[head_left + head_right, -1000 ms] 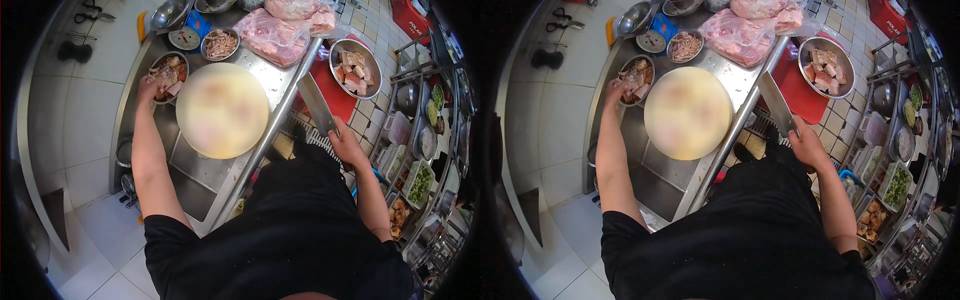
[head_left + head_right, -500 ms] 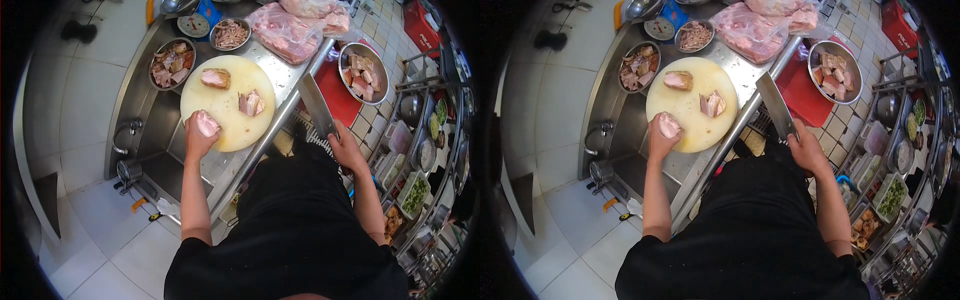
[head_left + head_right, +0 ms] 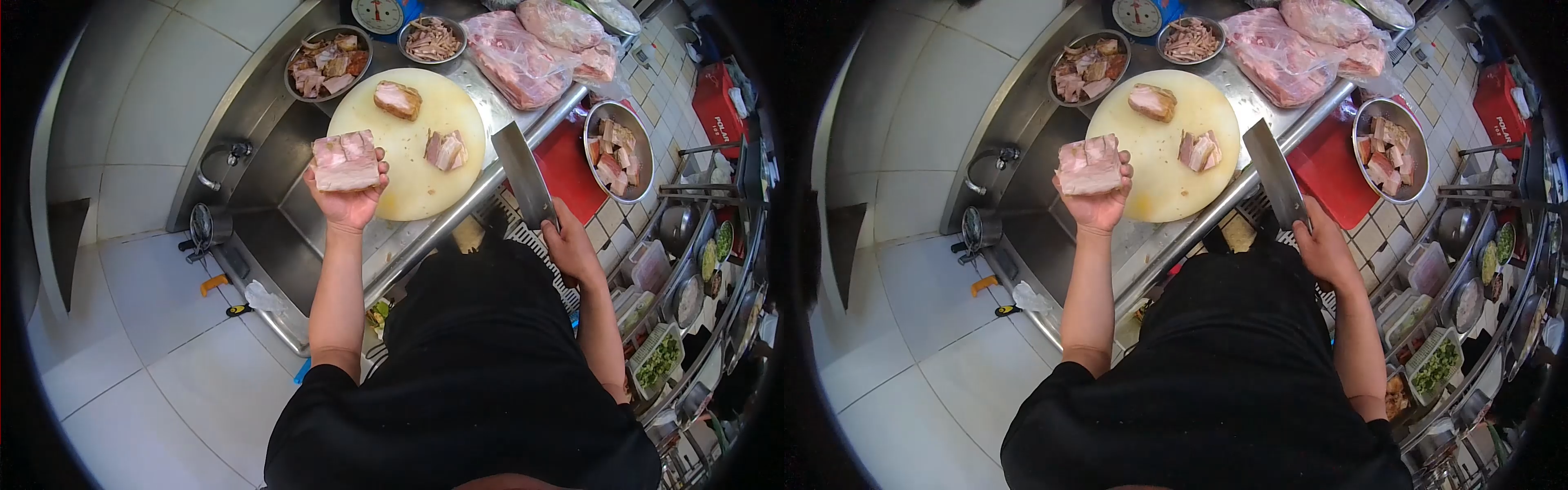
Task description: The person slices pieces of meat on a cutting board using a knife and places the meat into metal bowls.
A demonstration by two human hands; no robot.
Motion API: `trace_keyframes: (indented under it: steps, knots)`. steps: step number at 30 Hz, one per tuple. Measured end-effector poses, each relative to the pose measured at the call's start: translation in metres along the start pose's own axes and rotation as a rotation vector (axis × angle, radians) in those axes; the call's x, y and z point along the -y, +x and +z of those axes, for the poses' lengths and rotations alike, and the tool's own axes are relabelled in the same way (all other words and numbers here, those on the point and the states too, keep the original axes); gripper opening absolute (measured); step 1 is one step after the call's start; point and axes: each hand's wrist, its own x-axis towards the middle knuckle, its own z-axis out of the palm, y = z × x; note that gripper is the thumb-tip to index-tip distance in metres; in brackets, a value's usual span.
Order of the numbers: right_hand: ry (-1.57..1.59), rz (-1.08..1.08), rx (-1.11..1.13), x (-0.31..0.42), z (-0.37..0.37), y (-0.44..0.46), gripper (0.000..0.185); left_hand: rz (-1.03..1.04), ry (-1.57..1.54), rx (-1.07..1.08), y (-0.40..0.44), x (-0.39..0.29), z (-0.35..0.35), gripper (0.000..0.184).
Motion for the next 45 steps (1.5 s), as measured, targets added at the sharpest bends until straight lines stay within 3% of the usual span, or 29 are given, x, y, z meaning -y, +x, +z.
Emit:
trace_keyframes:
  steps: [4, 7, 9, 10, 13, 14, 16, 18, 22, 23, 27, 34, 37, 39, 40, 42, 45]
  knots:
    - [0.016, 0.085, 0.021, 0.000, 0.000, -0.005, 0.035, 0.022, 0.112, -0.044, -0.006, 0.001, 0.023, 0.109]
    - [0.031, 0.078, -0.002, 0.001, 0.001, -0.008, 0.034, 0.005, 0.365, -0.010, -0.007, -0.004, 0.047, 0.105]
    - [-0.032, 0.047, -0.009, 0.003, -0.001, -0.010, 0.034, 0.142, 0.833, -0.022, -0.005, -0.004, 0.053, 0.097]
    - [-0.033, 0.052, -0.017, 0.005, -0.003, -0.011, 0.034, 0.135, 0.830, -0.016, -0.004, -0.004, 0.062, 0.097]
    - [-0.020, 0.149, 0.013, 0.009, -0.004, -0.010, 0.040, 0.401, 1.780, -0.047, -0.005, -0.006, 0.081, 0.100]
    - [-0.033, 0.171, 0.013, 0.008, -0.002, -0.009, 0.039, 0.398, 1.777, -0.040, -0.005, -0.002, 0.080, 0.100]
    - [-0.046, 0.198, 0.005, 0.006, 0.000, -0.011, 0.038, 0.725, 2.087, -0.034, -0.003, 0.010, 0.077, 0.098]
    - [-0.059, 0.085, -0.021, 0.005, 0.002, -0.011, 0.037, 0.684, 1.966, -0.065, -0.002, 0.020, 0.057, 0.098]
    - [-0.067, 0.106, -0.004, 0.005, 0.004, -0.012, 0.038, 0.491, 1.834, -0.037, -0.002, 0.036, 0.007, 0.097]
    - [-0.065, 0.147, 0.017, 0.010, 0.004, -0.011, 0.039, 0.360, 1.947, 0.004, -0.003, 0.035, -0.001, 0.105]
    - [-0.077, 0.207, 0.041, 0.023, 0.004, -0.011, 0.040, 0.170, 1.977, 0.002, -0.021, 0.024, -0.020, 0.126]
    - [-0.098, 0.097, 0.038, 0.015, 0.010, -0.004, 0.041, 0.121, 1.974, -0.036, -0.025, 0.030, -0.025, 0.121]
    - [-0.116, 0.029, 0.046, 0.017, 0.015, 0.000, 0.042, 0.034, 1.981, -0.061, -0.008, 0.038, -0.034, 0.111]
    - [-0.119, 0.070, 0.115, 0.029, 0.013, 0.004, 0.042, 0.103, 1.781, -0.079, 0.005, 0.036, -0.038, 0.085]
    - [-0.121, 0.069, 0.117, 0.030, 0.013, 0.003, 0.042, 0.105, 1.779, -0.082, 0.012, 0.033, -0.036, 0.085]
    - [-0.114, 0.007, 0.095, 0.032, 0.014, 0.004, 0.042, -0.386, 0.972, -0.470, 0.022, 0.023, -0.029, 0.070]
    - [-0.153, -0.026, 0.064, 0.020, 0.020, 0.006, 0.043, -0.465, 0.812, -0.515, 0.016, 0.016, -0.019, 0.076]
